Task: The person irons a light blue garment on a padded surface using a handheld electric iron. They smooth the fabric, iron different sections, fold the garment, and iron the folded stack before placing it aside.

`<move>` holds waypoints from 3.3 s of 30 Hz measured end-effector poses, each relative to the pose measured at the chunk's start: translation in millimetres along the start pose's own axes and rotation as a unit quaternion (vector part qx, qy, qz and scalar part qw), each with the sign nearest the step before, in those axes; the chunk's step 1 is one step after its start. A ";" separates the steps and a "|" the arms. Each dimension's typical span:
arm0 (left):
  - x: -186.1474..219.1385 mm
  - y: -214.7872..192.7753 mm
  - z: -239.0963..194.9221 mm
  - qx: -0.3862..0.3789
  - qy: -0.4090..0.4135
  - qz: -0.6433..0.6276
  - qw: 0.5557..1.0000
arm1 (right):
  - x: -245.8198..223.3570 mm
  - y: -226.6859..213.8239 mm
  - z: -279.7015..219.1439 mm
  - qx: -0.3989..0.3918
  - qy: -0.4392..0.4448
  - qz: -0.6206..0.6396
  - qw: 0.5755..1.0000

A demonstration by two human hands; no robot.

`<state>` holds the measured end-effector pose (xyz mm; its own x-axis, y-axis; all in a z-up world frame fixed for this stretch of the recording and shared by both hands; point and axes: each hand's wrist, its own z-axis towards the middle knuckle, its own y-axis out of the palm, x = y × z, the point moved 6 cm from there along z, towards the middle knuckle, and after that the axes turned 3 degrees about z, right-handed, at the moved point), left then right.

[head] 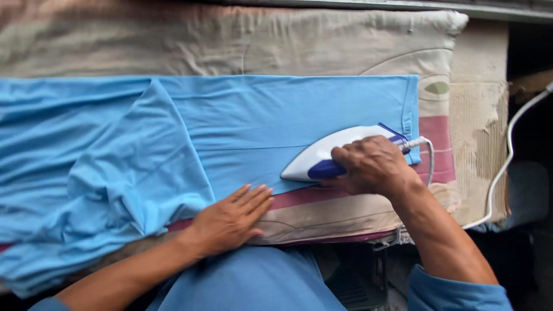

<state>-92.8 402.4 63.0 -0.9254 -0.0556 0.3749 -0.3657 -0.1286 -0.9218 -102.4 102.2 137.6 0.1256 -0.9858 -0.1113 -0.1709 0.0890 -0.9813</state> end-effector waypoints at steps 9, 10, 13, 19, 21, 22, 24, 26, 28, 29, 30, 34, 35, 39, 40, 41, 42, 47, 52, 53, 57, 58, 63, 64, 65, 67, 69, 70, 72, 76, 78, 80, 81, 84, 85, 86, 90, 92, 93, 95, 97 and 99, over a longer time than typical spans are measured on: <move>20.8 -40.3 -28.4 0.134 -0.152 0.055 0.978 | 89.4 24.6 -91.2 -0.151 -0.031 -0.084 0.985; 25.1 -52.7 -24.4 0.190 -0.187 0.076 0.961 | 97.9 21.8 -97.4 -0.164 -0.013 -0.087 0.982; 20.3 -68.1 -21.7 0.272 -0.312 0.156 0.897 | 100.4 -3.6 -91.0 -0.199 0.077 -0.135 0.968; -63.9 -73.1 -17.9 0.284 -0.532 0.162 0.781 | 1.7 -50.5 11.6 -0.112 0.235 -0.095 0.961; -103.4 -72.6 -12.8 0.280 -0.556 0.151 0.768 | -35.1 -40.7 57.7 -0.099 0.238 -0.041 0.965; -125.9 -68.4 -10.6 0.226 -0.585 0.164 0.761 | -50.9 -32.4 81.6 -0.087 0.206 -0.019 0.974; -160.2 -60.2 -21.0 0.170 -0.610 0.179 0.753 | -63.8 -24.5 113.9 -0.072 0.175 0.007 0.982; -182.4 -48.5 -34.8 0.174 -0.563 0.123 0.798 | -45.3 -21.8 125.7 -0.111 0.252 0.011 0.961; -182.0 -65.3 -55.4 0.186 -0.552 0.086 0.808 | -21.0 -25.8 124.8 -0.110 0.305 0.002 0.946; -178.8 -68.1 -61.8 0.199 -0.545 0.038 0.814 | -3.8 -28.5 116.5 -0.115 0.355 -0.017 0.928; -177.8 -85.7 -63.4 0.195 -0.540 0.033 0.818 | 4.4 -27.5 111.5 -0.118 0.363 -0.017 0.924; -180.4 -140.8 -93.2 0.144 -0.593 -0.103 0.786 | -14.8 -32.2 97.6 -0.073 0.430 0.042 0.899; -178.5 -152.4 -105.6 0.141 -0.600 -0.147 0.774 | -34.9 -28.5 97.5 -0.114 0.431 0.029 0.895; -185.4 -159.5 -176.3 0.166 -0.584 -0.224 0.762 | -107.5 -19.2 97.1 -0.091 0.384 0.063 0.916; -191.1 -160.8 -195.8 0.204 -0.565 -0.275 0.751 | -98.9 -12.8 90.7 -0.100 0.409 0.045 0.906; -192.3 -160.7 -219.1 0.246 -0.549 -0.323 0.731 | -90.3 -6.4 87.0 -0.111 0.426 0.025 0.898; -197.1 -161.8 -227.9 0.247 -0.553 -0.326 0.726 | -58.9 4.6 71.2 -0.115 0.422 0.021 0.899; -196.4 -163.2 -286.9 0.266 -0.614 -0.322 0.670 | 95.4 29.7 13.6 -0.085 0.485 -0.146 0.858; -186.0 -176.7 -273.0 0.166 -0.662 -0.207 0.701 | 150.4 25.6 -7.0 -0.014 0.519 -0.079 0.851; -186.2 -184.2 -266.7 0.138 -0.658 -0.105 0.733 | 148.4 23.2 -6.0 -0.019 0.529 -0.039 0.848; -202.2 -223.8 -177.5 0.311 -0.420 0.049 0.851 | 18.3 -7.2 33.3 -0.101 0.500 -0.016 0.860; -212.6 -223.5 -152.8 0.304 -0.350 0.096 0.881 | -20.5 -13.4 46.4 -0.129 0.463 -0.011 0.877; -306.5 -182.9 -114.8 0.133 -0.279 0.193 0.931 | -78.5 -3.9 67.5 -0.147 0.370 0.010 0.917; -316.9 -174.7 -117.1 0.085 -0.271 0.200 0.938 | -60.2 -1.8 63.3 -0.146 0.401 -0.009 0.904; -327.0 -164.2 -117.7 0.036 -0.260 0.206 0.943 | -41.9 0.3 55.7 -0.147 0.434 -0.028 0.888; -321.1 -166.4 -123.0 0.068 -0.232 0.219 0.945 | 13.2 9.5 41.2 -0.109 0.469 -0.028 0.876; -314.0 -170.6 -126.4 0.099 -0.205 0.226 0.947 | 43.5 8.7 28.7 -0.074 0.503 -0.031 0.861; -309.2 -174.8 -127.0 0.114 -0.185 0.242 0.946 | 46.2 4.9 27.8 -0.063 0.512 -0.002 0.857; -305.4 -178.1 -121.1 0.130 -0.158 0.253 0.946 | 29.9 -6.2 32.9 -0.051 0.527 0.024 0.848; -320.3 -175.8 -110.3 0.067 -0.259 0.179 0.947 | -56.2 -15.8 74.8 -0.098 0.457 0.065 0.882; -328.4 -175.6 -99.6 0.044 -0.281 0.183 0.941 | -83.1 -13.9 90.1 -0.102 0.413 0.070 0.902; -338.4 -168.1 -83.4 -0.001 -0.270 0.111 0.956 | -93.4 -5.2 98.4 -0.131 0.375 0.015 0.918; -346.8 -160.5 -83.4 -0.002 -0.273 0.111 0.956 | -97.0 -4.4 104.2 -0.132 0.372 0.015 0.919; -354.2 -147.3 -71.1 0.031 -0.223 0.128 0.966 | -94.2 -1.9 116.7 -0.127 0.346 0.000 0.929; -354.1 -148.3 -66.7 0.015 -0.225 0.135 0.965 | -87.1 -1.2 119.0 -0.123 0.347 -0.012 0.930; -353.7 -149.3 -62.3 0.000 -0.227 0.142 0.963 | -79.9 -0.5 120.9 -0.119 0.348 -0.025 0.930; -345.8 -172.7 -62.1 0.042 -0.298 0.090 0.949 | -45.9 -11.6 125.0 -0.105 0.399 -0.034 0.910; -345.6 -174.4 -60.2 -0.020 -0.364 0.044 0.930 | -48.3 -23.1 131.1 -0.094 0.406 0.029 0.908; -348.1 -169.6 -62.5 -0.019 -0.364 0.044 0.930 | -61.8 -22.2 136.7 -0.094 0.406 0.028 0.909; -347.6 -160.0 -62.6 0.004 -0.326 0.053 0.944 | -97.3 -11.4 151.1 -0.167 0.311 0.015 0.935; -344.9 -160.7 -66.1 0.006 -0.342 0.031 0.939 | -116.1 -10.7 165.8 -0.160 0.289 0.029 0.944; -347.3 -155.8 -72.8 0.008 -0.358 0.011 0.933 | -114.2 -8.6 179.6 -0.150 0.264 0.045 0.952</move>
<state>278.3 513.8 69.2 -0.6264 -0.7061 0.3303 -0.3396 -0.1342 -0.9309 60.2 239.6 130.4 -0.3978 -0.9173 -0.0198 -0.4387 0.2091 -0.8740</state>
